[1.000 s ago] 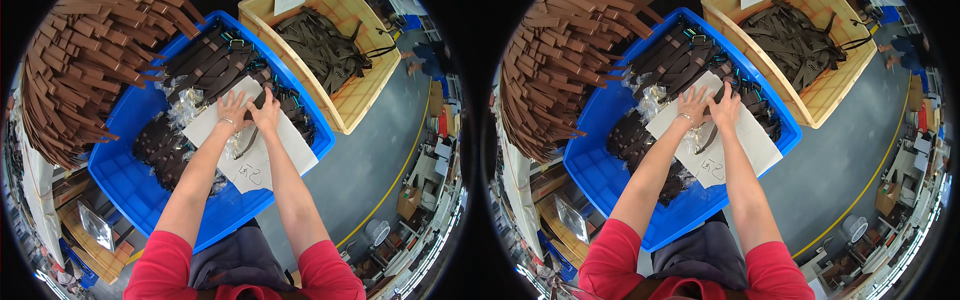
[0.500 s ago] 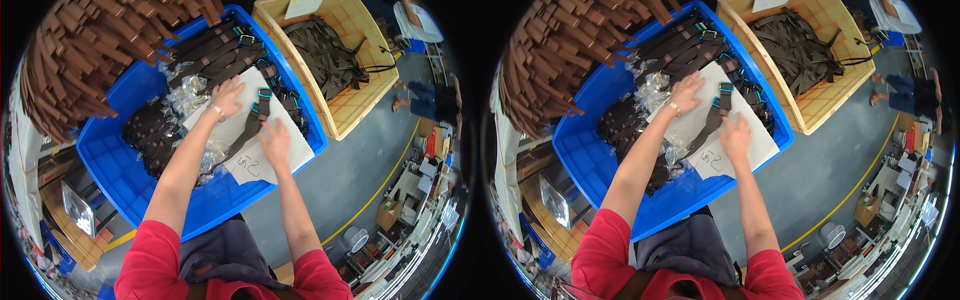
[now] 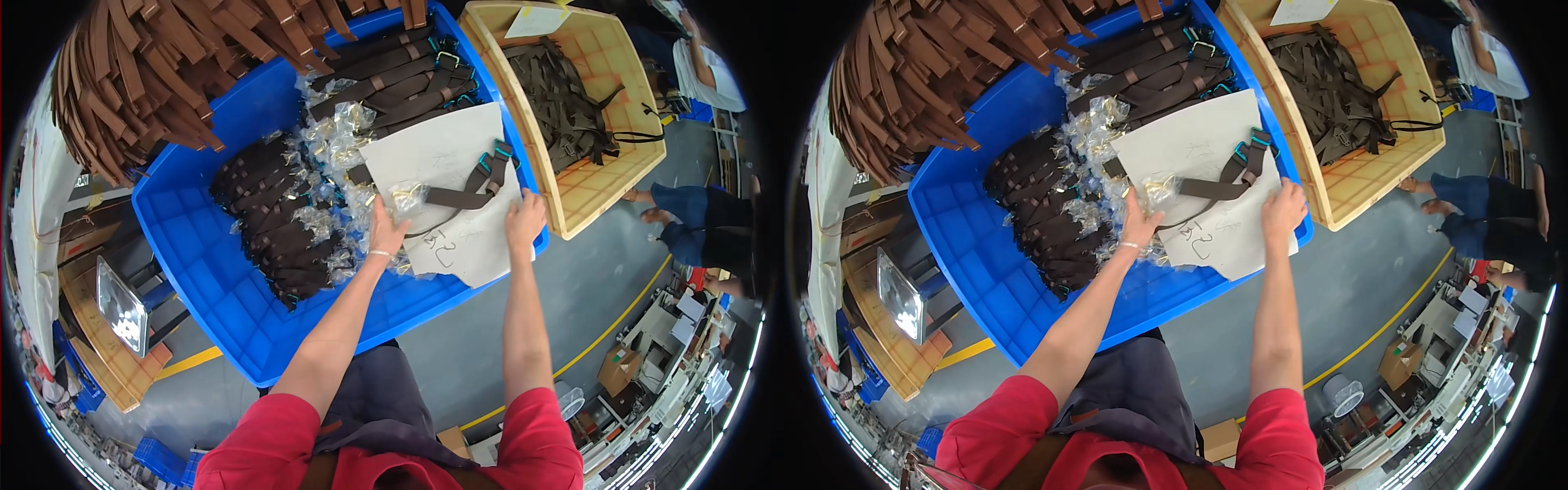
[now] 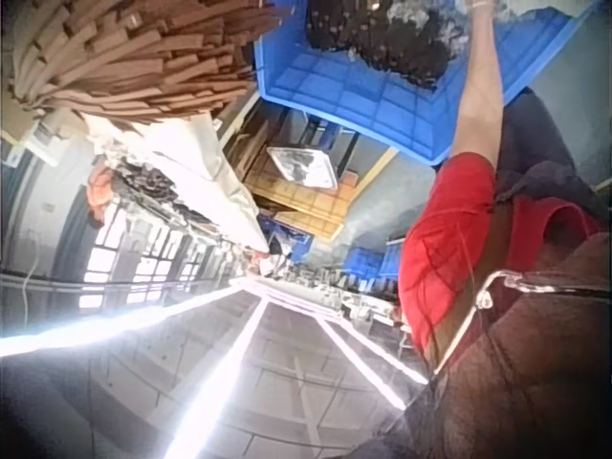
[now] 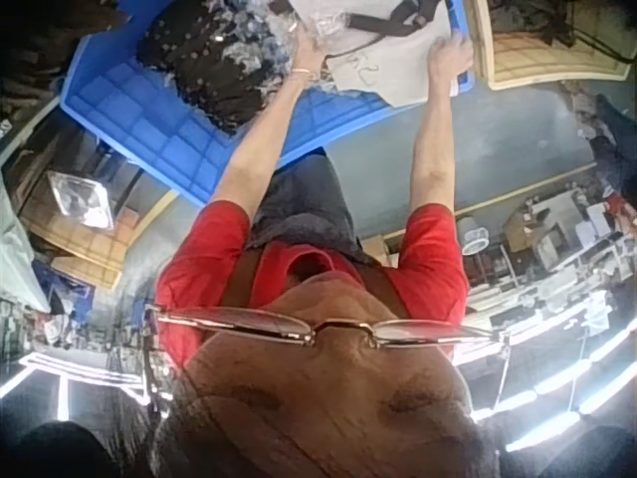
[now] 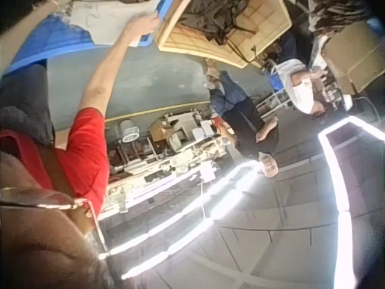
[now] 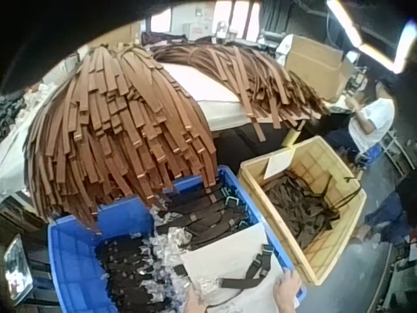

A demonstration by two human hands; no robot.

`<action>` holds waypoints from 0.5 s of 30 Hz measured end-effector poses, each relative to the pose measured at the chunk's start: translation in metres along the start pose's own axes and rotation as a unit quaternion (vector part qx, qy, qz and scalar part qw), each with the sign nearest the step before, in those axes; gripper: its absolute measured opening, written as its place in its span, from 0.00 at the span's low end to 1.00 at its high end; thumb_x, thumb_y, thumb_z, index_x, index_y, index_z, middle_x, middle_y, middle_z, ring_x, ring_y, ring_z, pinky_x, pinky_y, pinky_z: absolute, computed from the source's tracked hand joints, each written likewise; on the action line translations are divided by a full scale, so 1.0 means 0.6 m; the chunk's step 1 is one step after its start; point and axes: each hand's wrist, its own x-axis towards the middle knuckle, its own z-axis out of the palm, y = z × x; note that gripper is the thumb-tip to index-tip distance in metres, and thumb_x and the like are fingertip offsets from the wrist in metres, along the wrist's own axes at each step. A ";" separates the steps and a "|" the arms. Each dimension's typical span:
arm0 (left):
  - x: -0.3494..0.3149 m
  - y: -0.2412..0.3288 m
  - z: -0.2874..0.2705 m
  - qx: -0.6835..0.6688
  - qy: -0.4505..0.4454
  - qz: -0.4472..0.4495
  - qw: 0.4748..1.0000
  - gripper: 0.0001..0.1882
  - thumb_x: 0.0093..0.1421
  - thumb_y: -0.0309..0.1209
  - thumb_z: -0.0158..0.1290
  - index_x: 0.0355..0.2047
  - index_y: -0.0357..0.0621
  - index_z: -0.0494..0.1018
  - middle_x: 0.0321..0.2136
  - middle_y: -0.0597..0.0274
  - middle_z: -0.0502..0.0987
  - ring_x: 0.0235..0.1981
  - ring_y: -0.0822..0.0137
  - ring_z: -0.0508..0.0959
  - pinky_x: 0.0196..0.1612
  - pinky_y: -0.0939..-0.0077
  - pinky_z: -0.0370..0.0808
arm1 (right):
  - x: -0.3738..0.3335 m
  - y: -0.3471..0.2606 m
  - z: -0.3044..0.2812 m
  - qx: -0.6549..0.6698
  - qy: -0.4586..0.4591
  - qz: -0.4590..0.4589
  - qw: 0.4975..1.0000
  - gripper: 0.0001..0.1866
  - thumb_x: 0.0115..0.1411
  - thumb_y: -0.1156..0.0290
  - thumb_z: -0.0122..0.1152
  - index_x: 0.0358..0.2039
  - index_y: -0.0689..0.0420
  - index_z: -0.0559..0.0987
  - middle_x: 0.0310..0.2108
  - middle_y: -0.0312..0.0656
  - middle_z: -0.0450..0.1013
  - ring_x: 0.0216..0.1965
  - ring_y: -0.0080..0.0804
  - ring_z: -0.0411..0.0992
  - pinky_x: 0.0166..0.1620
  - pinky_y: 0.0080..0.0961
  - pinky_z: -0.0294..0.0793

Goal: The person gathers brown leather straps with metal buckles from a table and places them into a blue bin. They repeatedly adjust and arrange the straps within the bin, occasionally referencing a handwritten note.

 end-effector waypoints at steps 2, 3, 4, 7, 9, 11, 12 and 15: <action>-0.026 0.041 -0.024 0.107 0.008 -0.061 0.992 0.40 0.42 0.28 0.57 0.53 0.37 0.48 0.47 0.42 0.58 0.49 0.47 0.60 0.51 0.63 0.57 | -0.023 -0.004 0.005 0.016 0.087 -0.026 0.996 0.21 0.45 0.63 0.59 0.38 0.58 0.69 0.22 0.43 0.67 0.27 0.43 0.67 0.32 0.38 0.64; -0.031 0.058 -0.039 0.162 0.021 -0.092 0.982 0.39 0.41 0.28 0.58 0.53 0.39 0.50 0.44 0.44 0.61 0.47 0.49 0.62 0.49 0.62 0.59 | -0.024 -0.027 0.006 0.128 0.001 0.126 0.984 0.22 0.44 0.61 0.60 0.38 0.59 0.69 0.23 0.42 0.68 0.27 0.40 0.67 0.32 0.35 0.64; -0.028 0.062 -0.044 0.207 0.039 -0.009 0.977 0.37 0.41 0.28 0.58 0.51 0.41 0.53 0.43 0.47 0.62 0.46 0.51 0.62 0.48 0.62 0.59 | -0.026 -0.048 0.006 0.235 -0.084 0.273 0.929 0.24 0.44 0.58 0.61 0.38 0.60 0.69 0.23 0.41 0.68 0.26 0.36 0.67 0.32 0.31 0.64; -0.013 0.087 -0.042 0.303 0.026 0.207 0.930 0.33 0.39 0.28 0.58 0.48 0.45 0.59 0.40 0.55 0.64 0.44 0.57 0.63 0.44 0.62 0.59 | 0.005 -0.049 0.042 0.495 -0.190 0.449 0.719 0.27 0.44 0.56 0.61 0.39 0.62 0.68 0.25 0.40 0.69 0.28 0.30 0.67 0.33 0.24 0.65; 0.025 0.111 -0.029 0.326 -0.067 0.301 0.894 0.32 0.38 0.28 0.58 0.47 0.46 0.60 0.40 0.58 0.64 0.44 0.61 0.63 0.44 0.63 0.58 | 0.030 -0.068 0.051 0.501 -0.146 0.382 0.763 0.26 0.47 0.55 0.59 0.39 0.63 0.68 0.24 0.39 0.69 0.23 0.25 0.65 0.23 0.21 0.62; 0.060 0.097 -0.024 0.391 -0.104 0.266 0.875 0.32 0.40 0.33 0.57 0.47 0.48 0.60 0.40 0.62 0.65 0.44 0.61 0.63 0.43 0.63 0.58 | 0.041 -0.116 0.031 0.502 -0.130 0.298 0.801 0.26 0.48 0.56 0.58 0.41 0.63 0.67 0.24 0.39 0.69 0.20 0.22 0.64 0.19 0.20 0.62; 0.075 0.090 -0.024 0.424 -0.137 0.231 0.865 0.32 0.40 0.34 0.57 0.47 0.49 0.60 0.41 0.62 0.65 0.44 0.61 0.63 0.43 0.64 0.59 | 0.046 -0.147 0.007 0.498 -0.132 0.251 0.819 0.27 0.49 0.57 0.57 0.43 0.64 0.66 0.25 0.40 0.69 0.21 0.21 0.64 0.19 0.20 0.62; 0.099 0.098 -0.036 0.488 -0.188 0.145 0.840 0.33 0.40 0.40 0.57 0.49 0.50 0.60 0.46 0.61 0.63 0.48 0.59 0.60 0.46 0.60 0.57 | 0.058 -0.158 -0.035 0.319 -0.105 0.136 0.932 0.34 0.47 0.60 0.59 0.52 0.59 0.58 0.44 0.51 0.64 0.44 0.43 0.64 0.45 0.32 0.61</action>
